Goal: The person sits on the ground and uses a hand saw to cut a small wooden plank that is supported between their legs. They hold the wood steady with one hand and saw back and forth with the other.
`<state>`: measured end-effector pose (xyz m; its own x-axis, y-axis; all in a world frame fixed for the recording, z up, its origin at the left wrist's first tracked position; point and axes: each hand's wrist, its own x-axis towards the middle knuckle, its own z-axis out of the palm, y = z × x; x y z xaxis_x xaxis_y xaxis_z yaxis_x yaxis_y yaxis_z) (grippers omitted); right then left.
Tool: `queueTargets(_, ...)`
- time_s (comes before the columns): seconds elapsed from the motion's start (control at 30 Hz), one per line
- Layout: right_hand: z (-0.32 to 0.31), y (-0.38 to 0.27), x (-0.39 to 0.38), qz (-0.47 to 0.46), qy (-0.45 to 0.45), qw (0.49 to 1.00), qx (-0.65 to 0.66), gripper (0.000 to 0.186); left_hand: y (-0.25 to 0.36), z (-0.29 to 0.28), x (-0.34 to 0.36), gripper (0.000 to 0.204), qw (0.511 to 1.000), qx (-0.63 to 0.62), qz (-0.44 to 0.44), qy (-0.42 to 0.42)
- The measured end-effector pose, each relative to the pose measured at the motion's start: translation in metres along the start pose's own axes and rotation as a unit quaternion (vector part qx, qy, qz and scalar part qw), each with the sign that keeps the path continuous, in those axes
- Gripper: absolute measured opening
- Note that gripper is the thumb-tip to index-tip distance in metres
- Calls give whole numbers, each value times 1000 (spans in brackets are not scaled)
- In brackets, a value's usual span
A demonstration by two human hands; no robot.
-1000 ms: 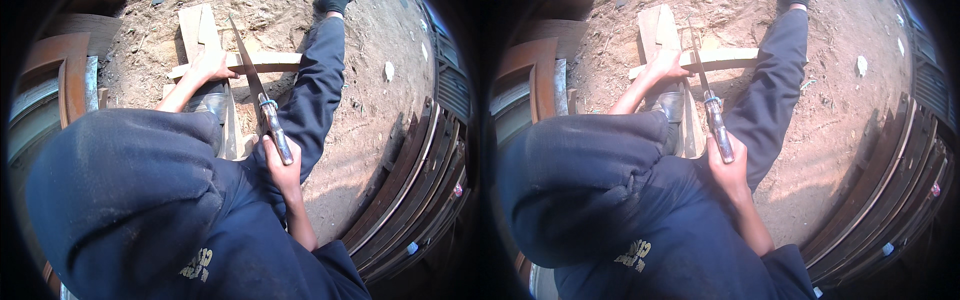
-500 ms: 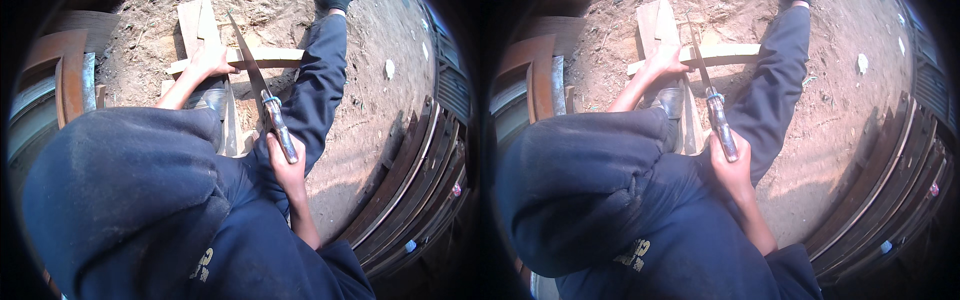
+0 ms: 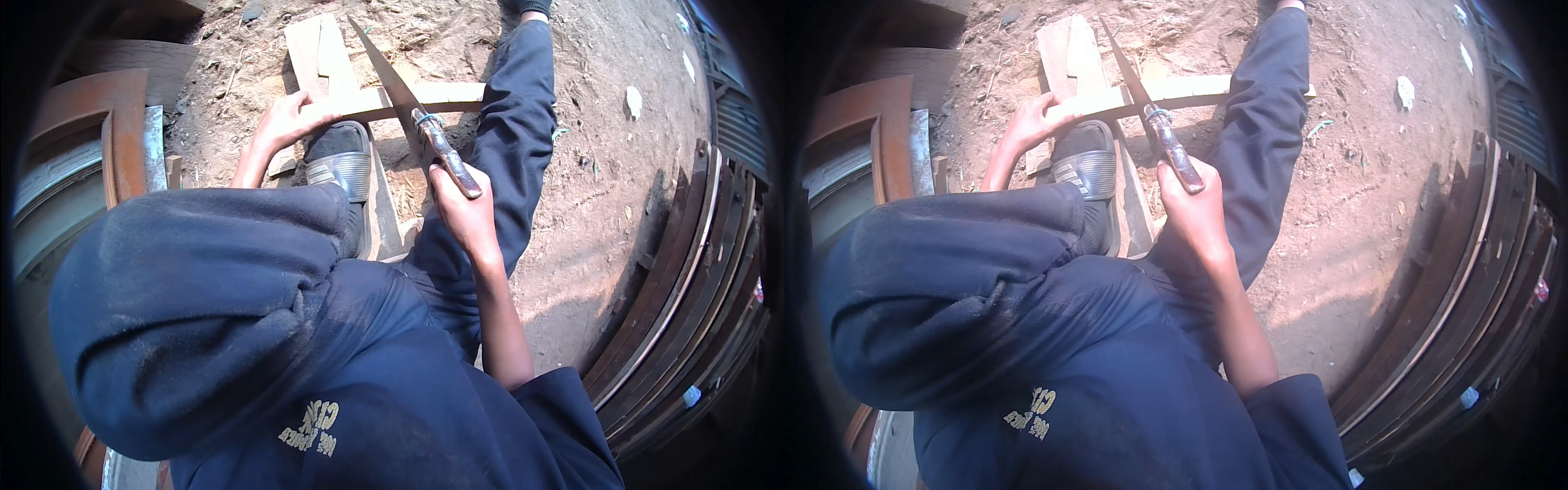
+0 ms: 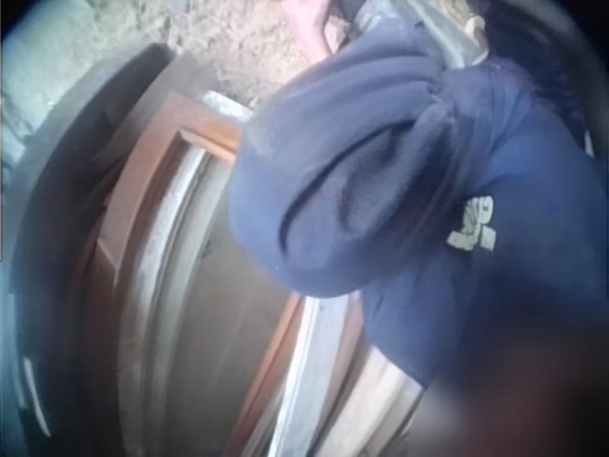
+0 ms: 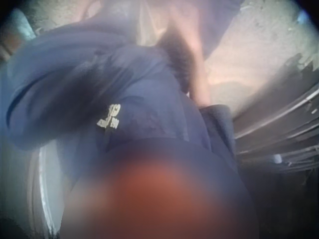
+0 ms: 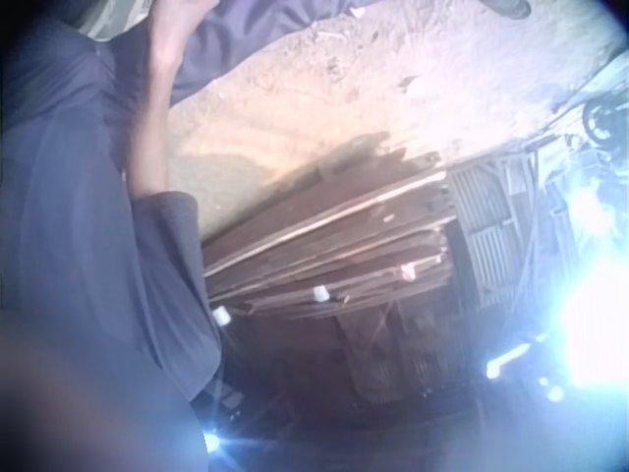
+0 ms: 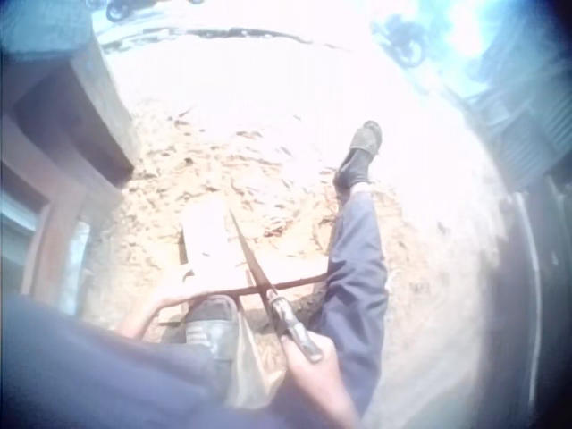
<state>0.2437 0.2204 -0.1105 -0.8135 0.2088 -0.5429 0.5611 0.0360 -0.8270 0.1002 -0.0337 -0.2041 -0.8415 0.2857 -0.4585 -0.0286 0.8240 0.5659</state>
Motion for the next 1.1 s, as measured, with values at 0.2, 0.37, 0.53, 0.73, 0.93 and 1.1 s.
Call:
queueTargets(0.2,2,6,1,-13,-3,1000,2,22,-12,7,4,56,998,66,16,-1)
queueTargets(0.37,6,1,-6,-35,4,998,-51,21,-25,17,10,65,999,-6,25,41)
queueTargets(0.53,-5,-3,-29,12,14,999,-44,20,-16,24,8,62,1000,-10,-4,29)
queueTargets(0.73,-10,-24,-26,37,-19,997,-62,20,-8,16,-4,55,998,-11,-57,4)
queueTargets(0.93,-17,-43,-54,81,-11,995,-54,19,-14,24,-5,57,999,-3,-31,35)
queueTargets(1.1,-9,-18,-60,35,-2,999,-36,20,-11,22,2,66,997,31,-65,-40)
